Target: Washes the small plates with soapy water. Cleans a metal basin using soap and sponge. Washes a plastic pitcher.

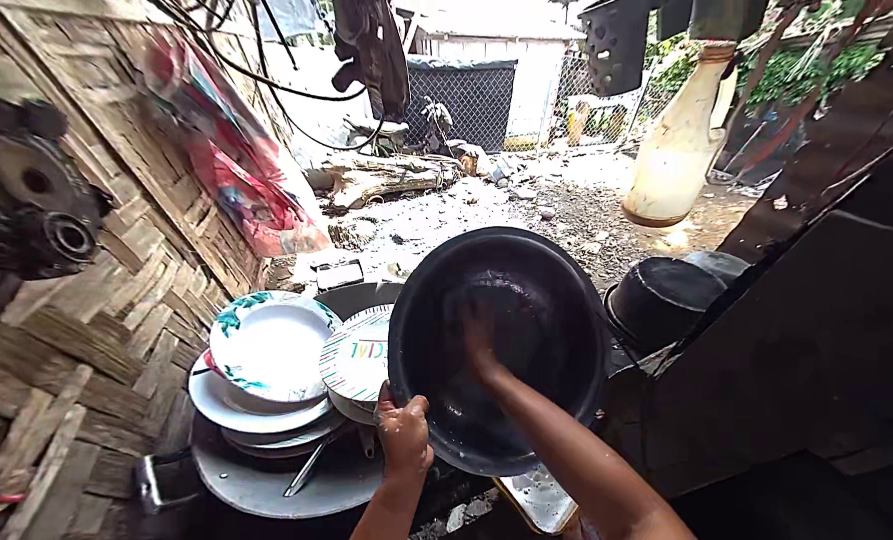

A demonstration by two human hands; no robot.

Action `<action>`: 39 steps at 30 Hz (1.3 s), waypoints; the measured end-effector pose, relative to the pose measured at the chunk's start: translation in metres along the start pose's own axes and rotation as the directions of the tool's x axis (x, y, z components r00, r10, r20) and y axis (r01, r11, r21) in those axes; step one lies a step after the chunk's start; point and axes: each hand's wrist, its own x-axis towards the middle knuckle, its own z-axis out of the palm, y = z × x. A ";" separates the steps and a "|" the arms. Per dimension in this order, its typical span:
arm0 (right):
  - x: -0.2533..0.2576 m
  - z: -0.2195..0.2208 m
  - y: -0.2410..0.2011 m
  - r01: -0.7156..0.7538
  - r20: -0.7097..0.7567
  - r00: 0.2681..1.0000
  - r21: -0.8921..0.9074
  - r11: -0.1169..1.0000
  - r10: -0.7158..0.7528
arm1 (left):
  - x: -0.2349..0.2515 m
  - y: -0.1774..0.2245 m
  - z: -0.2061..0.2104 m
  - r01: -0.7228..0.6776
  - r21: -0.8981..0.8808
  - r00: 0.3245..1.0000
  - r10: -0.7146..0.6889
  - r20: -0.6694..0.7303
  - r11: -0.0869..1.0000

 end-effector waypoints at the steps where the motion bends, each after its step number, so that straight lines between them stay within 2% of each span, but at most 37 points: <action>1: -0.022 0.009 -0.011 0.104 0.132 0.985 0.035 0.994 -0.108 | 0.003 -0.003 -0.001 -0.027 -0.016 1.000 0.027 -0.016 1.000; 2: -0.043 0.008 -0.018 0.180 0.308 0.932 0.073 0.981 -0.194 | 0.009 -0.003 -0.005 -0.045 -0.027 0.998 0.044 -0.036 0.999; 4: -0.059 -0.011 -0.012 0.298 0.625 0.734 0.056 0.953 -0.266 | 0.023 0.003 -0.024 -0.081 -0.041 0.992 0.077 -0.101 0.996; 5: -0.055 -0.023 0.001 0.365 0.705 0.663 -0.014 0.931 -0.250 | 0.027 0.008 -0.035 -0.091 -0.037 0.987 0.086 -0.133 0.995; 6: -0.047 -0.035 0.016 0.409 0.733 0.651 -0.118 0.905 -0.199 | 0.027 0.013 -0.043 -0.099 -0.032 0.983 0.093 -0.159 0.995; 8: -0.019 -0.050 0.046 0.388 0.623 0.775 -0.334 0.859 -0.107 | 0.021 0.014 -0.050 -0.122 -0.023 0.976 0.116 -0.184 0.992; 9: -0.005 -0.051 0.051 0.300 0.515 0.855 -0.410 0.862 -0.052 | 0.015 0.012 -0.049 -0.128 -0.028 0.976 0.120 -0.182 0.991; 10: 0.006 -0.049 0.048 0.186 0.375 0.927 -0.439 0.879 -0.009 | 0.008 0.010 -0.044 -0.129 -0.041 0.978 0.120 -0.169 0.991; 11: 0.014 -0.043 0.039 0.089 0.225 0.974 -0.394 0.915 0.002 | 0.001 0.008 -0.036 -0.132 -0.058 0.980 0.122 -0.155 0.989; 12: 0.015 -0.034 0.024 0.049 0.105 0.994 -0.308 0.950 -0.017 | -0.006 0.006 -0.028 -0.137 -0.073 0.984 0.127 -0.128 0.988; 13: 0.009 -0.021 0.008 0.085 0.048 0.996 -0.241 0.967 -0.076 | -0.012 0.004 -0.020 -0.146 -0.084 0.985 0.137 -0.100 0.986; 15: -0.020 0.008 -0.012 0.331 0.084 0.943 -0.163 0.930 -0.321 | -0.016 -0.001 -0.011 -0.177 -0.092 0.983 0.171 -0.069 0.980; 17: -0.040 0.016 -0.015 0.515 0.254 0.842 -0.115 0.850 -0.476 | -0.012 0.000 -0.017 -0.199 -0.094 0.979 0.193 -0.067 0.975; 18: -0.040 0.013 -0.006 0.539 0.324 0.818 -0.144 0.830 -0.475 | -0.009 0.002 -0.023 -0.205 -0.093 0.977 0.198 -0.081 0.974; 19: -0.037 0.007 0.005 0.505 0.340 0.838 -0.190 0.842 -0.426 | -0.007 0.005 -0.031 -0.208 -0.091 0.975 0.198 -0.101 0.974; 20: -0.030 -0.001 0.015 0.412 0.310 0.891 -0.252 0.876 -0.331 | -0.006 0.008 -0.038 -0.210 -0.088 0.972 0.198 -0.123 0.974; 22: -0.011 -0.011 0.033 0.145 0.145 0.985 -0.363 0.920 -0.098 | -0.007 0.012 -0.046 -0.211 -0.071 0.967 0.198 -0.160 0.975; 23: -0.003 -0.013 0.035 0.012 0.066 0.998 -0.363 0.932 0.013 | -0.008 0.012 -0.047 -0.213 -0.067 0.965 0.199 -0.170 0.975; 24: 0.000 -0.014 0.027 -0.085 0.045 0.993 -0.351 0.932 0.108 | -0.008 0.011 -0.045 -0.219 -0.066 0.963 0.205 -0.173 0.974; 25: -0.001 -0.010 0.015 -0.117 0.078 0.985 -0.337 0.934 0.152 | -0.008 0.007 -0.041 -0.226 -0.071 0.962 0.211 -0.173 0.972; 26: -0.007 -0.005 -0.001 -0.118 0.180 0.967 -0.304 0.945 0.179 | -0.008 0.004 -0.037 -0.230 -0.074 0.962 0.215 -0.168 0.970; 28: -0.033 0.011 -0.032 -0.053 0.387 0.915 -0.164 0.985 0.113 | -0.007 -0.003 -0.030 -0.239 -0.066 0.963 0.228 -0.146 0.969; 29: -0.050 0.018 -0.041 0.000 0.444 0.896 -0.051 0.999 0.022 | -0.004 -0.005 -0.029 -0.251 -0.063 0.960 0.240 -0.147 0.966; 31: -0.077 0.019 -0.040 0.110 0.522 0.832 0.178 0.978 -0.188 | 0.001 -0.003 -0.034 -0.271 -0.041 0.951 0.261 -0.163 0.962; 32: -0.080 0.011 -0.030 0.171 0.591 0.765 0.193 0.966 -0.254 | 0.005 -0.001 -0.040 -0.279 -0.026 0.946 0.270 -0.177 0.960; 33: -0.078 0.001 -0.014 0.251 0.659 0.694 0.157 0.955 -0.291 | 0.008 0.001 -0.047 -0.289 -0.008 0.940 0.283 -0.190 0.957; 35: -0.056 -0.017 0.027 0.424 0.722 0.625 0.004 0.905 -0.296 | 0.015 0.007 -0.060 -0.314 0.031 0.928 0.313 -0.201 0.949; 37: -0.012 -0.041 0.055 0.554 0.718 0.645 -0.202 0.808 -0.263 | 0.018 0.012 -0.064 -0.321 0.056 0.926 0.326 -0.191 0.945; 39: 0.031 -0.060 0.057 0.664 0.659 0.693 -0.424 0.616 -0.293 | 0.017 0.014 -0.062 -0.318 0.065 0.930 0.324 -0.175 0.946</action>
